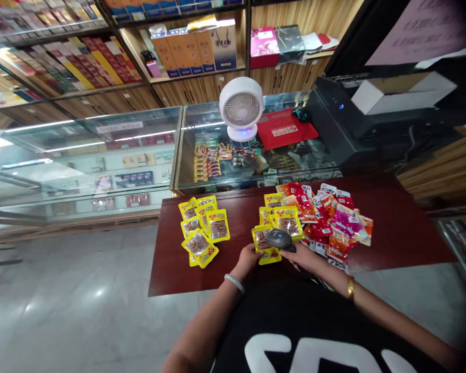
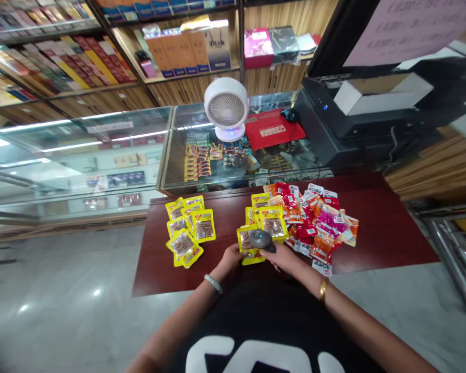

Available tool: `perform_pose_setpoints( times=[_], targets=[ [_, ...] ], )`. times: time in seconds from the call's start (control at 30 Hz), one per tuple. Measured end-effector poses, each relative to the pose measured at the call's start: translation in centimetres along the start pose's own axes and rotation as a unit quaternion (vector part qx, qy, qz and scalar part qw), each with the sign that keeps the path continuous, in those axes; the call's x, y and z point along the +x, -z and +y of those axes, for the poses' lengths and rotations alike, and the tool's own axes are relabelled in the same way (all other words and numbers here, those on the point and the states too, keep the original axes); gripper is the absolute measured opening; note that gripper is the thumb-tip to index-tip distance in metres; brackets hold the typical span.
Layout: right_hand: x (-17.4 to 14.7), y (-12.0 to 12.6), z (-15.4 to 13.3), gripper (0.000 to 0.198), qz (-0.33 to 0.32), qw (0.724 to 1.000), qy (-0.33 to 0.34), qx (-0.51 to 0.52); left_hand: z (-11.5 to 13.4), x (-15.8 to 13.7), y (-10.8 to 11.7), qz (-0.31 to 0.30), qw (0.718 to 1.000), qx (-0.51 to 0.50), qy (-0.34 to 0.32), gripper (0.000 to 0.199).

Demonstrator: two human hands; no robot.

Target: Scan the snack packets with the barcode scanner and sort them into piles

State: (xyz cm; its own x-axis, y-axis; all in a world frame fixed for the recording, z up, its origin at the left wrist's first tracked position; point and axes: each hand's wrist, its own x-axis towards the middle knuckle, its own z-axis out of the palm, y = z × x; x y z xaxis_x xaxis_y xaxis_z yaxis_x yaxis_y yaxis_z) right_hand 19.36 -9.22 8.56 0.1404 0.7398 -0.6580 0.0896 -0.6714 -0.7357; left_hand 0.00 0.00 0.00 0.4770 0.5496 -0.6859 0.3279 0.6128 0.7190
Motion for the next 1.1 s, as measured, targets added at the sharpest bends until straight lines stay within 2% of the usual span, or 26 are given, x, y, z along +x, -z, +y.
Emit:
perform_pose_setpoints(
  times=[0.13, 0.27, 0.37, 0.47, 0.57, 0.6, 0.67, 0.73, 0.77, 0.8, 0.83, 0.87, 0.93, 0.97, 1.03, 1.1],
  targets=[
    [0.6, -0.3, -0.6, 0.033, -0.017, 1.000, -0.001, -0.025, -0.5, -0.8, 0.8, 0.039, 0.999, -0.008, -0.011, 0.032],
    [1.0, -0.6, -1.3, 0.032, -0.037, 0.999, 0.008, -0.039, 0.1, -2.2, 2.0, 0.045, 0.999, -0.019, -0.019, 0.030],
    [1.4, -1.1, -1.8, 0.037, -0.061, 0.997, 0.012, -0.040, 1.2, -3.4, 4.5, 0.084, 0.995, 0.023, -0.056, 0.025],
    [1.8, -1.6, -2.4, 0.041, -0.089, 0.995, 0.020, -0.046, 2.4, -4.9, 8.5, 0.161, 0.978, 0.110, -0.079, 0.023],
    [2.0, -1.9, -2.8, 0.043, -0.093, 0.994, 0.034, -0.041, 3.6, -6.7, 12.2, 0.260, 0.936, 0.235, -0.033, 0.024],
    [2.0, -1.9, -2.8, 0.044, -0.092, 0.994, 0.036, -0.036, 4.0, -7.2, 13.0, 0.290, 0.909, 0.297, -0.019, 0.029],
    [1.9, -1.7, -2.7, 0.044, -0.083, 0.995, 0.040, -0.024, 4.7, -7.9, 13.6, 0.371, 0.830, 0.414, -0.035, 0.045],
    [1.5, -1.3, -2.4, 0.041, -0.070, 0.997, 0.042, -0.015, 5.5, -7.9, 12.8, 0.430, 0.754, 0.490, -0.083, 0.055],
    [1.2, -1.0, -2.1, 0.039, -0.061, 0.997, 0.040, -0.010, 5.9, -7.7, 11.9, 0.441, 0.731, 0.509, -0.107, 0.054],
    [0.9, -0.7, -1.9, 0.037, -0.053, 0.998, 0.038, -0.005, 6.2, -7.2, 10.7, 0.436, 0.724, 0.519, -0.126, 0.050],
    [0.6, -0.3, -1.6, 0.035, -0.047, 0.998, 0.035, 0.001, 6.5, -6.6, 9.3, 0.410, 0.735, 0.523, -0.137, 0.043],
    [0.2, 0.1, -1.3, 0.034, -0.039, 0.999, 0.033, 0.008, 6.7, -5.9, 7.7, 0.369, 0.757, 0.521, -0.142, 0.035],
    [-0.5, 1.0, -0.7, 0.033, -0.017, 0.999, 0.023, 0.021, 6.9, -4.3, 4.4, 0.238, 0.816, 0.509, -0.138, 0.023],
    [-0.9, 1.4, -0.4, 0.033, -0.004, 1.000, 0.017, 0.023, 6.9, -3.5, 2.8, 0.185, 0.835, 0.503, -0.126, 0.022],
    [-1.6, 2.3, 0.4, 0.031, 0.024, 0.999, 0.007, 0.023, 6.7, -2.2, 0.1, 0.126, 0.843, 0.517, -0.083, 0.028],
    [-2.2, 3.1, 1.1, 0.030, 0.043, 0.999, 0.005, 0.022, 6.4, -1.3, -1.8, 0.117, 0.831, 0.542, -0.039, 0.039]
  ],
)
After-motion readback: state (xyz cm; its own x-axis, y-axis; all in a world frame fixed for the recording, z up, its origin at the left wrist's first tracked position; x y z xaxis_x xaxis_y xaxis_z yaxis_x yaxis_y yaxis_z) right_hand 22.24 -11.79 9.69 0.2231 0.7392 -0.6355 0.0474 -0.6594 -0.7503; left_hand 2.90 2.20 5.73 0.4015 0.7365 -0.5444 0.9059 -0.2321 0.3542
